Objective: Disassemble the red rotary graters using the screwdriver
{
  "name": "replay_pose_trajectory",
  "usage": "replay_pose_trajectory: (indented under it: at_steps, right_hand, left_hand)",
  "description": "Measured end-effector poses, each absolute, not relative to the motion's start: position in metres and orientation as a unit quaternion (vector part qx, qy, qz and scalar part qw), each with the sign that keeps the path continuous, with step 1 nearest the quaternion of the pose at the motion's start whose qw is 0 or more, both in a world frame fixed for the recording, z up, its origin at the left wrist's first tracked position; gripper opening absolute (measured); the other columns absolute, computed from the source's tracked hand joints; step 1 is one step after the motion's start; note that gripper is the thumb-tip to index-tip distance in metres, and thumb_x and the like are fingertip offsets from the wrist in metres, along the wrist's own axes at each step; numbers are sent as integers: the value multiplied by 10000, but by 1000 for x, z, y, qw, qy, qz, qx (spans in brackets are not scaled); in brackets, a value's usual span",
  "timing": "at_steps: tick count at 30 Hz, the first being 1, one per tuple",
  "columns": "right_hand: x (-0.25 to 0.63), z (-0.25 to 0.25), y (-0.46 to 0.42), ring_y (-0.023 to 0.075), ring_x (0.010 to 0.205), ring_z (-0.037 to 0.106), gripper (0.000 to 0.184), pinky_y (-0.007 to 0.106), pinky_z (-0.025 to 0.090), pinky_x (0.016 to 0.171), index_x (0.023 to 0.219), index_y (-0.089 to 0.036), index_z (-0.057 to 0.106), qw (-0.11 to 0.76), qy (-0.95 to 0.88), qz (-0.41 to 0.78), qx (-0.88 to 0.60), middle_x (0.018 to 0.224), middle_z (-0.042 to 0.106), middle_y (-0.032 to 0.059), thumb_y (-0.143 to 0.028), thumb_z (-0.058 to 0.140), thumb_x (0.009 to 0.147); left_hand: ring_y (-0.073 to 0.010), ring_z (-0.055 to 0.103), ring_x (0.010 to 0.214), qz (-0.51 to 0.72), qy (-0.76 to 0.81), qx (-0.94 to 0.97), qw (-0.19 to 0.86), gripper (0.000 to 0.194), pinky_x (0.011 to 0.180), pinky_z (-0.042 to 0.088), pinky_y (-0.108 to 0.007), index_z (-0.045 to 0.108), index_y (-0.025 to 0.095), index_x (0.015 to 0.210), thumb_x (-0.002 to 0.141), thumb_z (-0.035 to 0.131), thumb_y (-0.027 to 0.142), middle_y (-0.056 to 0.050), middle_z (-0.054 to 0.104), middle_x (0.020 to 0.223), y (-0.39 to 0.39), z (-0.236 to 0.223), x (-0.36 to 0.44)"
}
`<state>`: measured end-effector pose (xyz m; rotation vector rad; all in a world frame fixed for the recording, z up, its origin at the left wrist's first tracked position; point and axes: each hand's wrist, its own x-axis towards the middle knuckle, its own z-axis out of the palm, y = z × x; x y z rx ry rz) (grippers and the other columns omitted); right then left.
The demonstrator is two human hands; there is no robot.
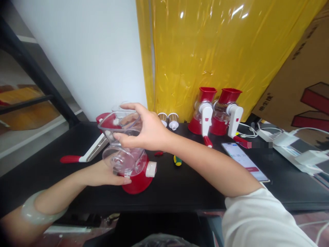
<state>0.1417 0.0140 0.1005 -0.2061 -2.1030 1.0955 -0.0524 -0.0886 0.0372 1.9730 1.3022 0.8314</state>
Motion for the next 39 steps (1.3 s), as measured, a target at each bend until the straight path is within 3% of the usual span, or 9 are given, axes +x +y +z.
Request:
replay_pose_trajectory:
  at_steps: [7,11,15,19,24,29,32,36,39]
  right_hand:
    - [146,101,23,249,1096,696,794,453,538,1001,1384,-220,441,337,-809,480,-33,1175,664,96,-465,807,723]
    - [141,106,40,251,1130,681,773,447,545,987,1356,-205,429,276,-807,521,31,1201,673,116,-440,813,728]
    - [133,128,63,248,1214,626,664,424,521,1001,1216,-173,520,166,-834,514,117,1264,661,135,-455,835,704]
    - [133,159,58,223,1200,613,603,377,499,1010,1135,-194,619,120,-877,451,113,1200,677,59,-503,852,671]
    - [139,177,31,203,1056,639,441,385,513,987,990,-209,691,163,-929,331,29,898,649,-20,-530,812,713]
    - [148,181,24,233,1087,661,466,435,529,986,1016,-191,718,222,-931,288,24,886,662,-31,-411,867,633]
    - [171,194,22,218,996,706,492,411,543,911,1052,-154,714,247,-942,223,-31,838,672,-48,-438,816,663]
    - [224,213,31,149,885,695,650,361,453,794,1141,-124,655,348,-919,112,-149,843,687,-76,-618,580,726]
    - [262,211,50,129,881,688,596,347,414,734,1195,-166,650,353,-890,34,-286,862,719,-37,-570,618,758]
  left_hand:
    - [-309,737,969,320,493,734,340,547,961,567,-505,707,282,1158,641,855,377,-41,773,942,-87,38,-49]
    - [-324,699,1107,331,481,728,359,649,1034,524,-521,669,265,1251,646,852,410,-77,759,1127,-86,38,-48]
    - [-333,639,1229,307,470,743,364,724,1115,447,-549,621,241,1335,664,848,392,-114,695,1310,-83,35,-52]
    - [-345,609,1272,310,472,741,363,683,1144,406,-575,656,266,1306,665,844,406,-99,691,1324,-86,35,-49]
    - [-339,642,1225,344,473,724,366,577,1103,463,-545,711,260,1216,680,828,437,-87,725,1253,-93,38,-44]
    - [-333,688,1141,284,476,737,387,623,1024,535,-519,665,248,1276,693,834,384,-96,727,1243,-86,39,-48]
    - [-326,699,1124,286,485,721,404,641,1005,552,-496,653,239,1263,667,852,369,-91,732,1224,-86,40,-51]
    - [-353,687,1135,363,537,663,375,831,932,595,-464,605,273,1319,557,915,385,-93,695,1301,-97,60,-76]
    - [-342,708,1040,494,604,563,273,905,835,624,-446,583,289,1332,521,920,507,-67,721,1247,-108,90,-112]
